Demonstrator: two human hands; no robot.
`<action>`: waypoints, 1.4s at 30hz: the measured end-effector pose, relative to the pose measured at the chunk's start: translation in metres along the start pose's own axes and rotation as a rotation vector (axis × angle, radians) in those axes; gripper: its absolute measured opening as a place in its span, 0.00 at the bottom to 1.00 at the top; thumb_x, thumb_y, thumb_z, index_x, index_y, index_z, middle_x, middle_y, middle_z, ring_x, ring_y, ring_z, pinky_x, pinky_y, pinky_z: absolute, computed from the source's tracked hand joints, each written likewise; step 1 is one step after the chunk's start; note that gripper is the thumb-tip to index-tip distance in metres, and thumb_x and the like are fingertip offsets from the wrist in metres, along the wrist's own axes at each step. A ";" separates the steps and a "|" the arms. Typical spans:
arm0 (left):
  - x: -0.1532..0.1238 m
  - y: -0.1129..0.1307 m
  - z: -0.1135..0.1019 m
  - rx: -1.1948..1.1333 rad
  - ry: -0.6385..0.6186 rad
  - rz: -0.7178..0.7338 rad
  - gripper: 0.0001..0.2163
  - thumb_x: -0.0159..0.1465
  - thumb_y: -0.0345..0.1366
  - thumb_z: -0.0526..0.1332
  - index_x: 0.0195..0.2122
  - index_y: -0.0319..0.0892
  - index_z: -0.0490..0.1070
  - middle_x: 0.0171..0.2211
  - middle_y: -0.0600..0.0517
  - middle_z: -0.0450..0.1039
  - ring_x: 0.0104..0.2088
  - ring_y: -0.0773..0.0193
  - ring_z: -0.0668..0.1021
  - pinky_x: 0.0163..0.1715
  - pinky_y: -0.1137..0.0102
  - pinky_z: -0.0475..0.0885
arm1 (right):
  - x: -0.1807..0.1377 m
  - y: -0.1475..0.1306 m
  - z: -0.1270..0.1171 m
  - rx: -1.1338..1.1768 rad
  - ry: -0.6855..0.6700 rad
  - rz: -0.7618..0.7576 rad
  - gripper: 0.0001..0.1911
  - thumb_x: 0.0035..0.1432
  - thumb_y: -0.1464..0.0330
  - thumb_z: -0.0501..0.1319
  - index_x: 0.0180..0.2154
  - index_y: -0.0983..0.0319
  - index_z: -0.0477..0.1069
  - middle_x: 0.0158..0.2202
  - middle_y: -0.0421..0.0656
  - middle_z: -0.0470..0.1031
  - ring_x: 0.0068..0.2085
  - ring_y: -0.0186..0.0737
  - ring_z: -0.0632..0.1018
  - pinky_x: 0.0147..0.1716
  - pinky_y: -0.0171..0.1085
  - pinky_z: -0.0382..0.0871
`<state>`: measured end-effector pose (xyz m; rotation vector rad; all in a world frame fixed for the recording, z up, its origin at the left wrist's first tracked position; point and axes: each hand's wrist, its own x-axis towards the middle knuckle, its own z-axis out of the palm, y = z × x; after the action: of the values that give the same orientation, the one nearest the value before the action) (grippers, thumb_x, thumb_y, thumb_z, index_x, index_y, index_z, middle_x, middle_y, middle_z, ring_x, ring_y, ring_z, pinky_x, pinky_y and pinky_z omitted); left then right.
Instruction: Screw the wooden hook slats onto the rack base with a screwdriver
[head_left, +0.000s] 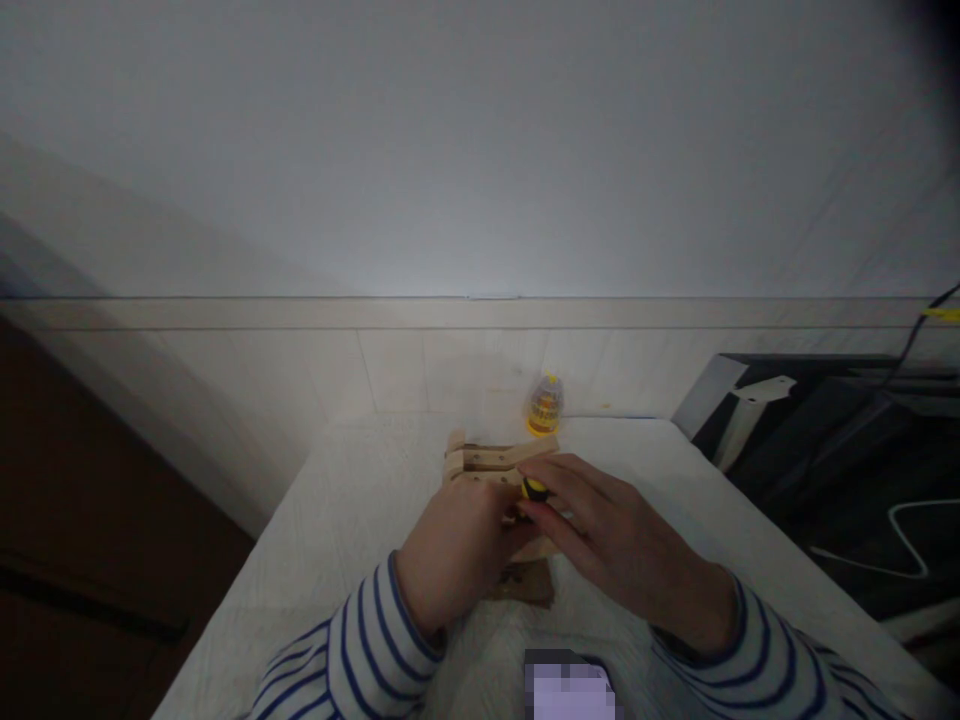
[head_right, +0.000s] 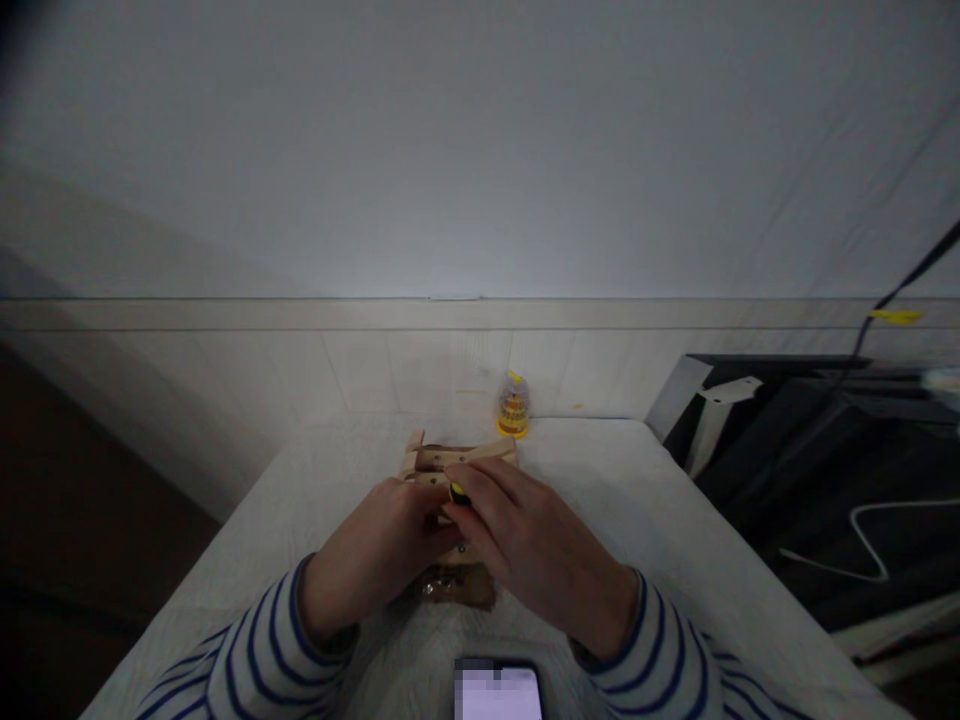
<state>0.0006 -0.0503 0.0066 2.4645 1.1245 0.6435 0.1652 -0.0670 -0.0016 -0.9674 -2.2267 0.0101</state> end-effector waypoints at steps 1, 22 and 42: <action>0.000 0.000 0.000 -0.003 -0.005 0.000 0.06 0.61 0.31 0.57 0.34 0.40 0.74 0.32 0.50 0.77 0.33 0.61 0.78 0.33 0.69 0.70 | 0.000 0.000 0.000 0.006 -0.002 -0.004 0.13 0.62 0.70 0.52 0.49 0.61 0.61 0.44 0.48 0.72 0.46 0.42 0.74 0.43 0.45 0.73; 0.001 -0.003 -0.004 -0.082 -0.107 -0.033 0.05 0.61 0.30 0.58 0.32 0.40 0.74 0.32 0.51 0.77 0.31 0.64 0.77 0.30 0.72 0.67 | 0.000 0.001 -0.003 0.045 -0.004 -0.060 0.16 0.63 0.71 0.51 0.52 0.59 0.61 0.46 0.47 0.73 0.47 0.40 0.74 0.44 0.44 0.73; -0.001 -0.003 -0.003 -0.113 -0.006 0.013 0.05 0.61 0.30 0.59 0.34 0.41 0.75 0.31 0.52 0.77 0.30 0.65 0.77 0.29 0.74 0.67 | 0.001 -0.002 -0.006 0.101 -0.036 0.004 0.16 0.62 0.71 0.53 0.52 0.60 0.59 0.47 0.48 0.72 0.49 0.41 0.73 0.47 0.45 0.71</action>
<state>-0.0035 -0.0493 0.0074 2.3780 1.0413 0.6836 0.1675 -0.0692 0.0041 -0.9241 -2.2340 0.1412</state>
